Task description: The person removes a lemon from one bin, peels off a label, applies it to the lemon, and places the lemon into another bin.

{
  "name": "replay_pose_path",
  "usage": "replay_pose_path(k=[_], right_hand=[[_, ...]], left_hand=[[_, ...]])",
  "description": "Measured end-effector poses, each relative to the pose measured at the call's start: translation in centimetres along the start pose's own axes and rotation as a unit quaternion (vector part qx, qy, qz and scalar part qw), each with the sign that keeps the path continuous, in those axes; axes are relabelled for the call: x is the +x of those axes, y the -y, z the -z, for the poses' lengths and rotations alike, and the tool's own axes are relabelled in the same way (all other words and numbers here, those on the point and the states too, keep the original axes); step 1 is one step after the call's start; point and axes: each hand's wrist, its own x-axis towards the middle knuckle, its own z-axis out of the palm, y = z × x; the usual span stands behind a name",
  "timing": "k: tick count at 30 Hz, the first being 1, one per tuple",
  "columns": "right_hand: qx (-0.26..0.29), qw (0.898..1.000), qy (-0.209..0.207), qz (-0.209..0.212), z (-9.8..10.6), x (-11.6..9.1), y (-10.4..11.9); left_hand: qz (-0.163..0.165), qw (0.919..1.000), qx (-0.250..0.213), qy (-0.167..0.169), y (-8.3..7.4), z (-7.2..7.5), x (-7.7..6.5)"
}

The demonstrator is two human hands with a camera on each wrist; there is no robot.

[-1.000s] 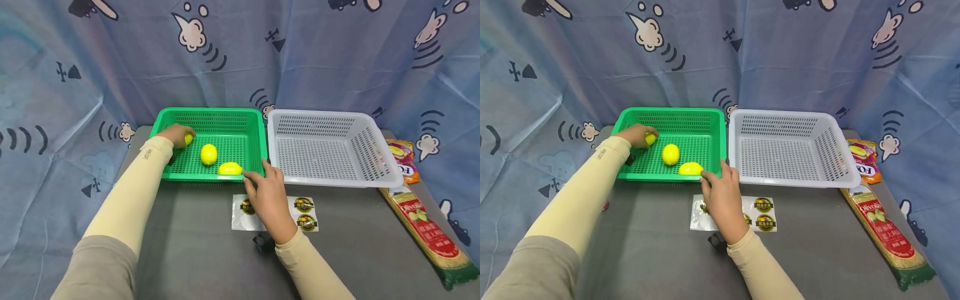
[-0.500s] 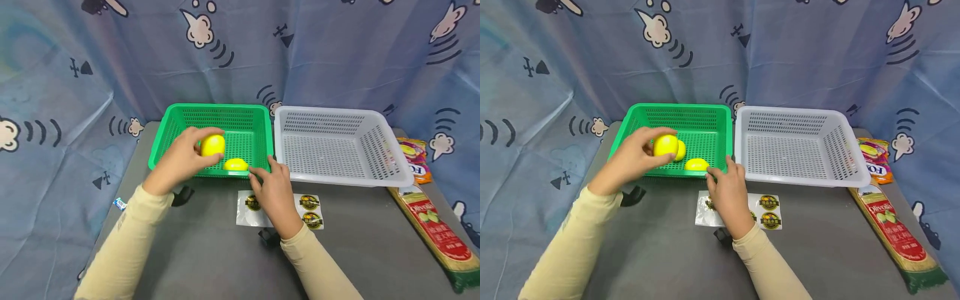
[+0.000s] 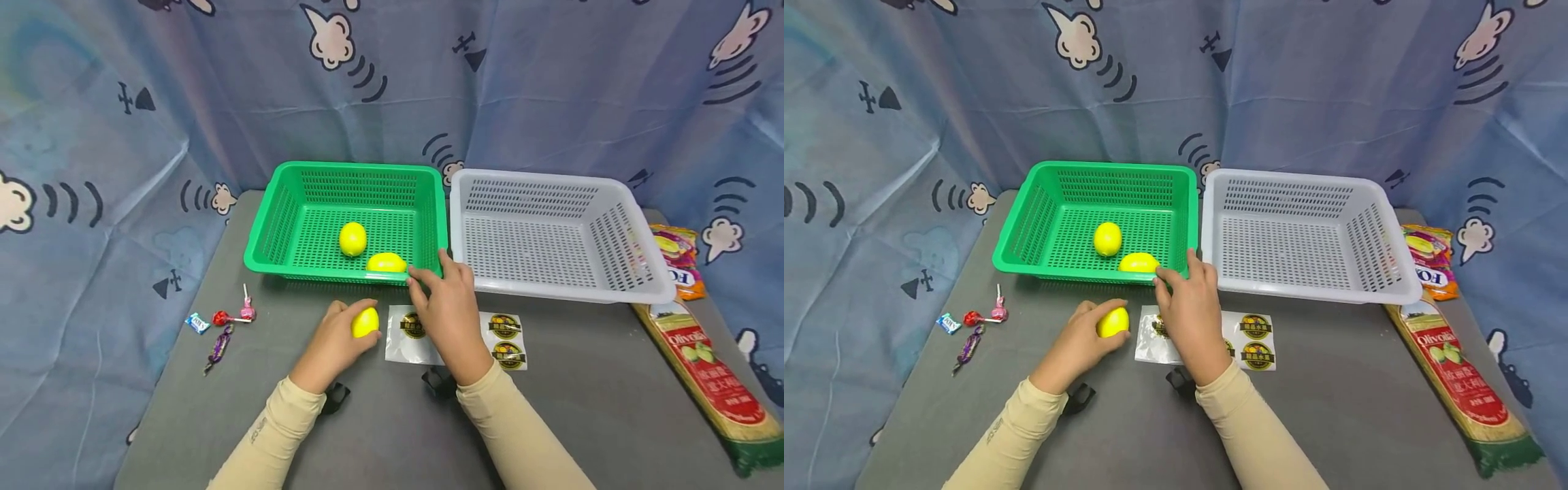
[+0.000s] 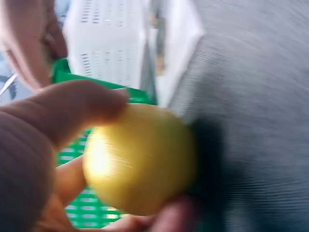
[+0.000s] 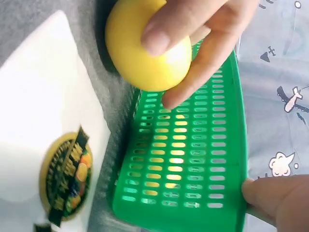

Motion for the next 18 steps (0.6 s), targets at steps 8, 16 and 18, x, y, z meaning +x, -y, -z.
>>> replay_pose_path(k=[8, 16, 18], right_hand=[[0.051, 0.996, -0.062, -0.042, 2.4, -2.6, -1.6], [0.086, 0.976, 0.058, -0.193, 3.8, -7.1, -3.5], [0.091, 0.97, 0.084, -0.21, 3.7, -7.8, -3.8]], left_hand=[[-0.175, 0.9733, 0.059, -0.136, -4.4, -2.4, -2.2], [-0.188, 0.962, 0.166, -0.108, -4.7, -8.3, 0.5], [-0.167, 0.9622, 0.185, -0.109, -4.6, -8.9, 0.9]])
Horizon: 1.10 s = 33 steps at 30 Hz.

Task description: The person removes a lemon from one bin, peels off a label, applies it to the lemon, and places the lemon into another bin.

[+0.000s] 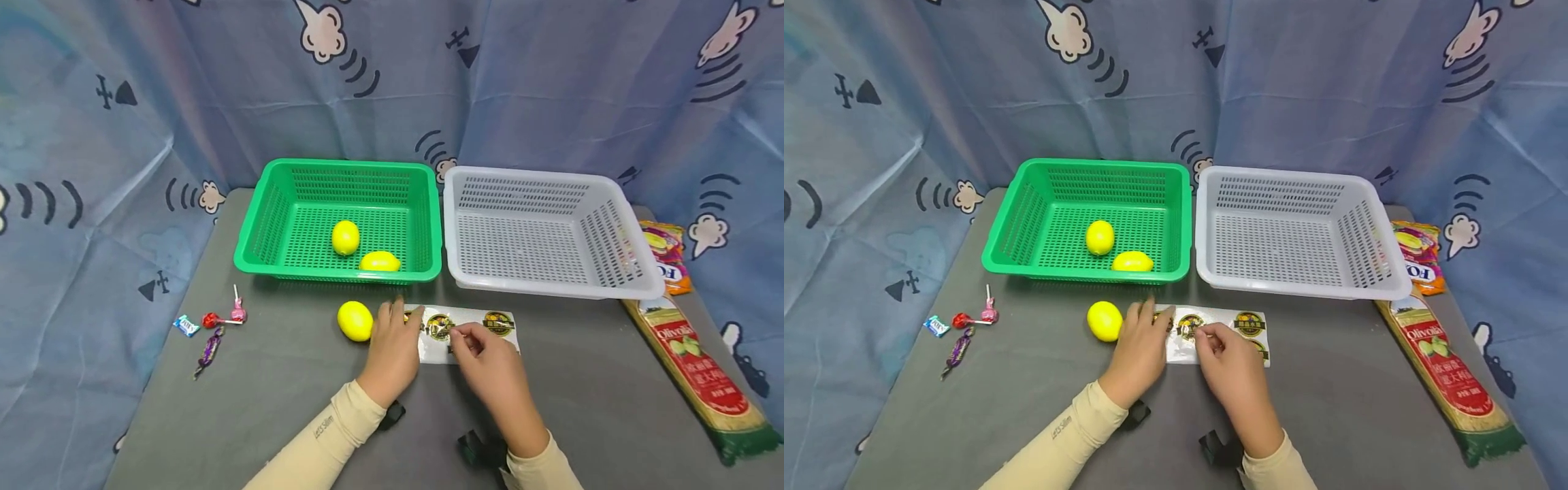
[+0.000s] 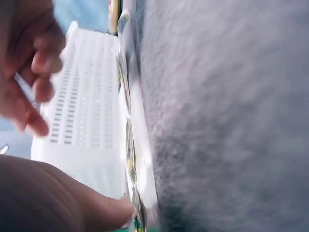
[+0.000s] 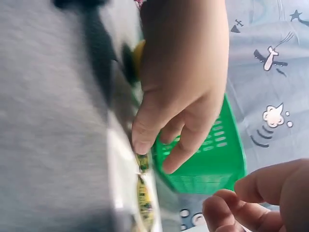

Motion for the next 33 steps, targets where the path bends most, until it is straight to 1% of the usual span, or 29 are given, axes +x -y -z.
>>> replay_pose_path(k=[3, 5, 7, 8, 9, 10, 11, 12, 14, 16, 17, 18, 19, 20, 21, 23, 24, 25, 26, 27, 28, 29, 30, 31, 32, 33], right_hand=[[0.002, 0.999, 0.029, -0.013, -0.5, -0.5, -0.7], [0.008, 0.999, 0.04, -0.01, -0.8, -0.6, -1.0], [0.014, 0.999, 0.046, 0.001, -1.1, -0.5, -1.2], [0.017, 0.999, 0.048, 0.007, -1.2, -0.5, -1.3], [0.019, 0.998, 0.051, 0.013, -1.3, -0.5, -1.3], [0.023, 0.998, 0.053, 0.02, -1.4, -0.4, -1.3], [0.03, 0.998, 0.055, 0.025, -1.4, -0.4, -1.3], [0.034, 0.997, 0.057, 0.028, -1.5, -0.4, -1.3], [0.048, 0.997, 0.059, 0.031, -1.6, -0.4, -1.3], [0.061, 0.996, 0.06, 0.026, -1.6, -0.3, -1.2], [0.065, 0.996, 0.059, 0.021, -1.6, -0.3, -1.2], [0.067, 0.996, 0.057, 0.015, -1.7, -0.3, -1.1], [0.073, 0.996, 0.058, 0.007, -1.7, -0.2, -1.1], [0.077, 0.995, 0.058, -0.002, -1.7, -0.2, -1.0], [0.081, 0.995, 0.059, -0.012, -1.8, -0.1, -1.0], [0.086, 0.994, 0.061, -0.03, -1.8, 0.1, -1.0], [0.088, 0.993, 0.063, -0.037, -1.8, 0.2, -1.0], [0.091, 0.993, 0.066, -0.046, -1.8, 0.3, -1.1], [0.093, 0.992, 0.068, -0.052, -1.8, 0.3, -1.2], [0.095, 0.991, 0.07, -0.058, -1.7, 0.3, -1.3], [0.1, 0.991, 0.071, -0.061, -1.6, 0.3, -1.5], [0.106, 0.99, 0.072, -0.066, -1.5, 0.3, -1.6], [0.113, 0.988, 0.073, -0.07, -1.4, 0.4, -1.8], [0.123, 0.987, 0.072, -0.074, -1.3, 0.4, -2.0], [0.131, 0.986, 0.071, -0.076, -1.2, 0.4, -2.2], [0.138, 0.985, 0.069, -0.078, -1.1, 0.4, -2.3]], left_hand=[[0.035, 0.9991, 0.013, 0.018, 0.3, -0.2, 0.0], [0.053, 0.9982, -0.007, 0.029, 0.5, 0.0, 0.0], [0.065, 0.9954, -0.057, 0.041, 0.8, 0.4, 0.0], [0.072, 0.9921, -0.092, 0.045, 1.0, 0.6, 0.0], [0.079, 0.9868, -0.133, 0.049, 1.2, 0.8, 0.0], [0.088, 0.9779, -0.182, 0.054, 1.3, 1.0, 0.0], [0.098, 0.9658, -0.233, 0.057, 1.5, 1.2, 0.0], [0.11, 0.9509, -0.283, 0.06, 1.6, 1.4, -0.1], [0.135, 0.9157, -0.374, 0.058, 1.8, 1.6, -0.2], [0.151, 0.8838, -0.439, 0.056, 2.0, 1.6, -0.4], [0.155, 0.8721, -0.461, 0.055, 2.0, 1.6, -0.5], [0.157, 0.8631, -0.477, 0.053, 2.0, 1.6, -0.6], [0.158, 0.856, -0.49, 0.05, 2.0, 1.5, -0.7], [0.156, 0.8528, -0.496, 0.047, 2.0, 1.5, -0.8], [0.154, 0.8514, -0.499, 0.045, 1.9, 1.4, -0.8], [0.152, 0.8511, -0.501, 0.043, 1.7, 1.4, -0.9], [0.147, 0.8564, -0.493, 0.042, 1.6, 1.5, -0.9], [0.137, 0.8666, -0.478, 0.04, 1.4, 1.6, -1.0], [0.121, 0.8809, -0.456, 0.032, 1.2, 1.9, -1.1], [0.101, 0.8984, -0.427, 0.022, 1.0, 2.2, -1.2], [0.074, 0.916, -0.394, 0.003, 0.8, 2.7, -1.3], [0.049, 0.9321, -0.358, -0.023, 0.7, 3.1, -1.4], [0.032, 0.9474, -0.314, -0.055, 0.8, 3.6, -1.5], [0.025, 0.9575, -0.274, -0.087, 0.9, 4.2, -1.7], [0.03, 0.9638, -0.237, -0.118, 1.3, 4.6, -1.8], [0.05, 0.967, -0.209, -0.137, 1.8, 5.1, -1.8]])
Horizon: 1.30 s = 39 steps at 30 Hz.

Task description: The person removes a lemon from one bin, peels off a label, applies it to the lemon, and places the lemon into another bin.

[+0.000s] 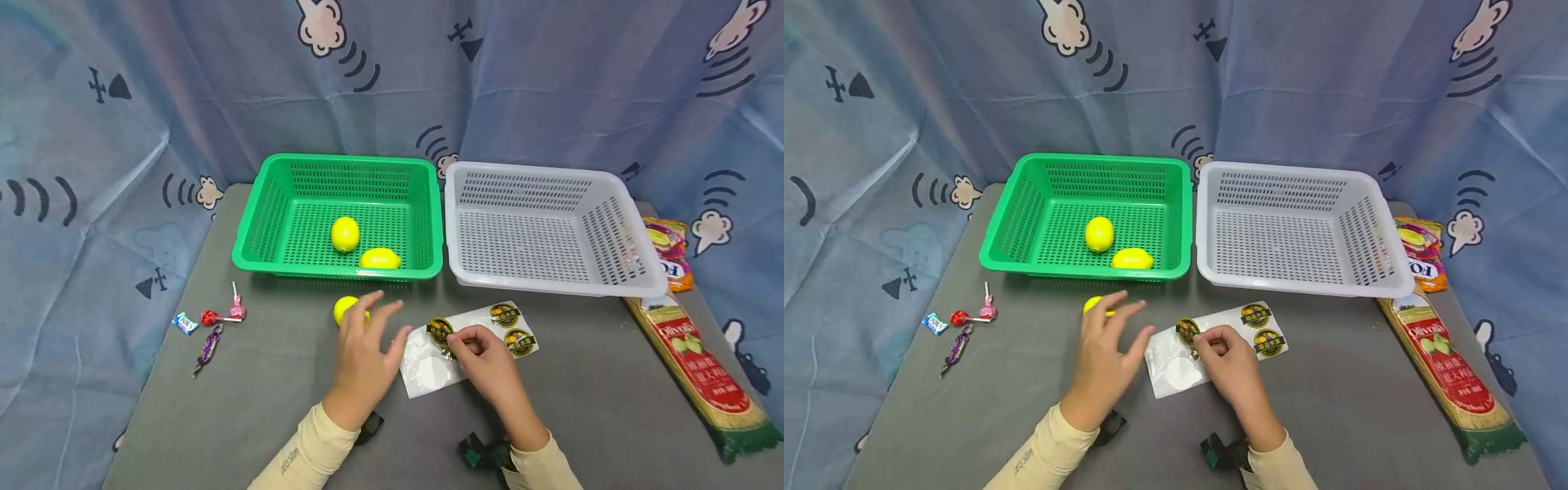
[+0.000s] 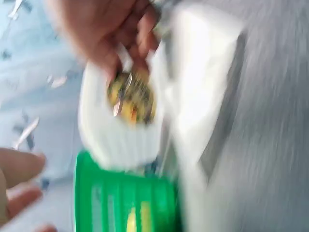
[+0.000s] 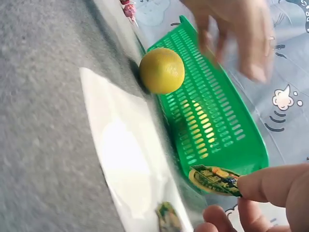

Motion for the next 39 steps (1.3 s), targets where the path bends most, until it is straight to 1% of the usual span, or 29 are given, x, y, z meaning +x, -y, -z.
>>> replay_pose_path(k=[1, 2, 3, 5, 6, 7, 9, 11, 13, 15, 17, 18, 19, 20, 21, 22, 23, 24, 25, 26, 27, 28, 29, 30, 31, 32, 34, 36, 39], right_hand=[[0.007, 1.0, -0.002, -0.001, 0.1, 0.0, -0.1], [0.012, 1.0, -0.004, -0.003, 0.3, 0.0, -0.1], [0.018, 1.0, -0.007, -0.003, 0.4, 0.0, -0.1], [0.032, 0.999, -0.01, -0.002, 0.6, -0.1, 0.1], [0.043, 0.999, -0.011, -0.001, 0.6, -0.1, 0.2], [0.055, 0.998, -0.01, 0.003, 0.6, -0.1, 0.4], [0.084, 0.996, -0.008, 0.013, 0.5, -0.1, 0.9], [0.108, 0.994, -0.004, 0.023, 0.3, -0.2, 1.6], [0.132, 0.991, 0.003, 0.028, 0.1, -0.3, 2.5], [0.15, 0.988, 0.012, 0.023, -0.3, -0.4, 3.6], [0.164, 0.986, 0.03, 0.018, -0.6, -0.4, 4.6], [0.167, 0.985, 0.041, 0.014, -0.8, -0.4, 5.1], [0.169, 0.984, 0.052, 0.012, -1.0, -0.3, 5.4], [0.169, 0.984, 0.063, 0.008, -1.1, -0.3, 5.7], [0.168, 0.983, 0.071, 0.007, -1.3, -0.2, 6.0], [0.166, 0.983, 0.078, 0.006, -1.4, -0.2, 6.2], [0.161, 0.984, 0.08, 0.003, -1.5, -0.1, 6.2], [0.157, 0.984, 0.081, 0.003, -1.6, 0.0, 6.3], [0.155, 0.985, 0.08, 0.002, -1.8, 0.1, 6.3], [0.151, 0.985, 0.078, 0.0, -1.9, 0.1, 6.2], [0.15, 0.986, 0.075, -0.001, -2.0, 0.2, 6.2], [0.149, 0.986, 0.073, -0.003, -2.2, 0.3, 6.2], [0.149, 0.986, 0.072, -0.004, -2.3, 0.4, 6.1], [0.15, 0.986, 0.071, -0.005, -2.4, 0.4, 6.0], [0.15, 0.986, 0.071, -0.007, -2.5, 0.4, 6.0], [0.147, 0.987, 0.069, -0.006, -2.6, 0.5, 5.9], [0.135, 0.989, 0.065, -0.002, -2.8, 0.6, 5.8], [0.124, 0.991, 0.06, 0.003, -3.0, 0.6, 5.7], [0.109, 0.993, 0.054, 0.005, -3.2, 0.7, 5.6]], left_hand=[[0.024, 0.9994, 0.02, -0.015, 0.5, 0.5, 0.1], [0.06, 0.9973, 0.035, -0.02, 1.2, 1.0, 0.2], [0.102, 0.9936, 0.048, -0.013, 1.9, 1.4, 0.3], [0.172, 0.9829, 0.062, 0.021, 3.3, 1.9, 0.4], [0.196, 0.9775, 0.064, 0.045, 3.9, 2.0, 0.5], [0.209, 0.9735, 0.064, 0.066, 4.4, 1.9, 0.5], [0.209, 0.9717, 0.054, 0.096, 5.2, 1.7, 0.6], [0.19, 0.9757, 0.036, 0.104, 5.5, 1.4, 0.5], [0.17, 0.9812, 0.007, 0.091, 5.6, 1.1, 0.4], [0.16, 0.9839, -0.035, 0.072, 5.5, 0.9, 0.4], [0.157, 0.983, -0.077, 0.057, 5.2, 0.8, 0.5], [0.159, 0.9796, -0.111, 0.054, 5.1, 0.8, 0.5], [0.163, 0.9729, -0.153, 0.056, 4.9, 0.8, 0.6], [0.171, 0.9623, -0.202, 0.064, 4.8, 0.7, 0.5], [0.182, 0.9476, -0.253, 0.073, 4.6, 0.7, 0.6], [0.195, 0.9289, -0.304, 0.081, 4.5, 0.7, 0.6], [0.21, 0.9044, -0.36, 0.091, 4.3, 0.6, 0.5], [0.227, 0.8757, -0.414, 0.099, 4.2, 0.5, 0.5], [0.243, 0.8484, -0.458, 0.107, 4.1, 0.4, 0.5], [0.256, 0.8235, -0.494, 0.113, 4.0, 0.3, 0.4], [0.266, 0.8029, -0.52, 0.117, 3.9, 0.2, 0.4], [0.275, 0.786, -0.54, 0.122, 3.9, 0.1, 0.4], [0.281, 0.7719, -0.556, 0.128, 3.9, 0.0, 0.3], [0.285, 0.7615, -0.567, 0.131, 3.9, -0.1, 0.2], [0.289, 0.7544, -0.575, 0.132, 3.8, -0.2, 0.1], [0.289, 0.7495, -0.58, 0.133, 3.8, -0.3, 0.1], [0.288, 0.7451, -0.586, 0.133, 3.8, -0.5, -0.1], [0.282, 0.7483, -0.585, 0.135, 3.7, -0.6, -0.2], [0.274, 0.7594, -0.574, 0.136, 3.7, -0.6, -0.4]])
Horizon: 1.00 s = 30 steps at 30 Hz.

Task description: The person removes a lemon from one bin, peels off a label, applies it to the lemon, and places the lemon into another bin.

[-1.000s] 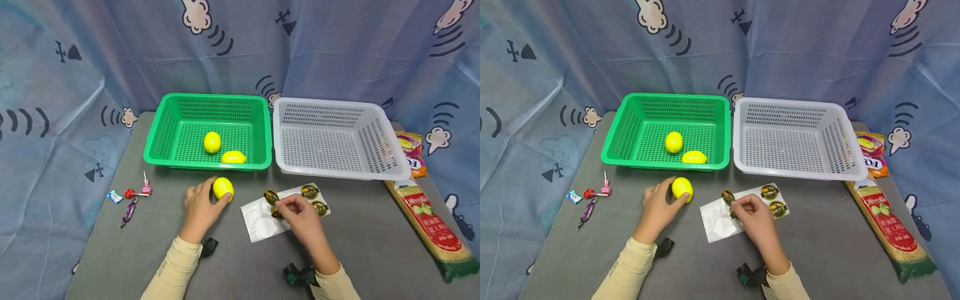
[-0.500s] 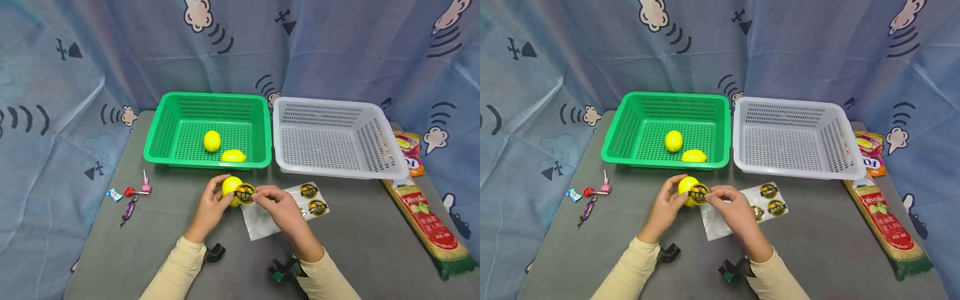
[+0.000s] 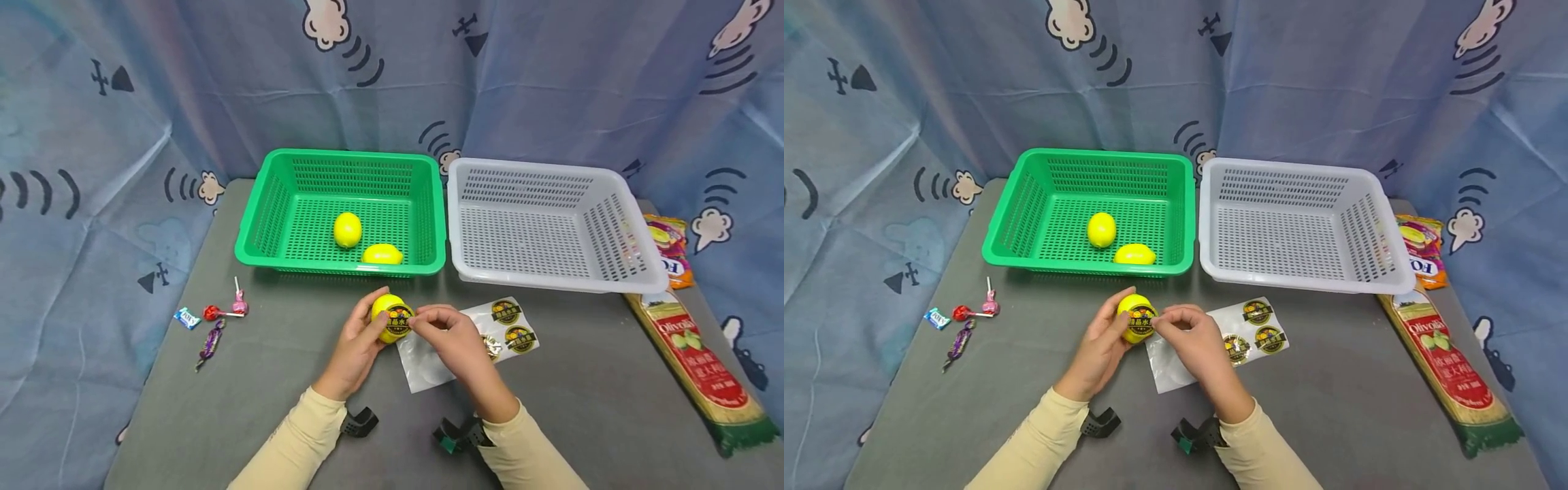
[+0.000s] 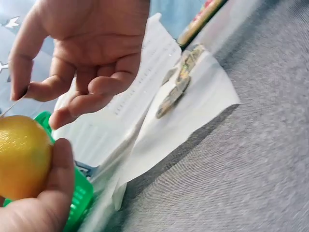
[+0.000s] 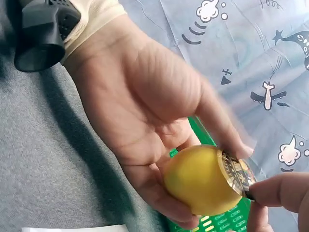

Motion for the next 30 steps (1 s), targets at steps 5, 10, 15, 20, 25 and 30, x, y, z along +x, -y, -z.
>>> replay_pose_path(k=[5, 10, 15, 20, 25, 30], right_hand=[[-0.004, 1.0, 0.019, 0.004, 0.3, 0.1, -0.3], [-0.114, 0.989, -0.029, 0.088, 0.9, 0.3, -0.9], [-0.147, 0.943, -0.084, 0.287, 0.9, -1.0, 0.3], [-0.194, 0.852, -0.031, 0.486, -0.8, -1.4, 0.9], [-0.266, 0.836, -0.01, 0.48, -1.6, -0.6, -0.2], [-0.311, 0.878, 0.022, 0.364, -1.0, -0.4, -0.8]], left_hand=[[0.002, 0.9989, -0.037, 0.03, -0.4, 0.1, -0.3], [0.024, 0.9871, -0.145, 0.063, -1.5, 0.2, -0.9], [0.05, 0.9867, -0.154, -0.01, -2.3, -1.4, -1.4], [0.053, 0.9821, -0.178, -0.03, -2.1, -3.5, -1.6], [0.052, 0.9809, -0.187, -0.015, -2.2, -3.9, -1.9], [0.061, 0.9847, -0.163, 0.001, -3.0, -3.6, -2.6]])
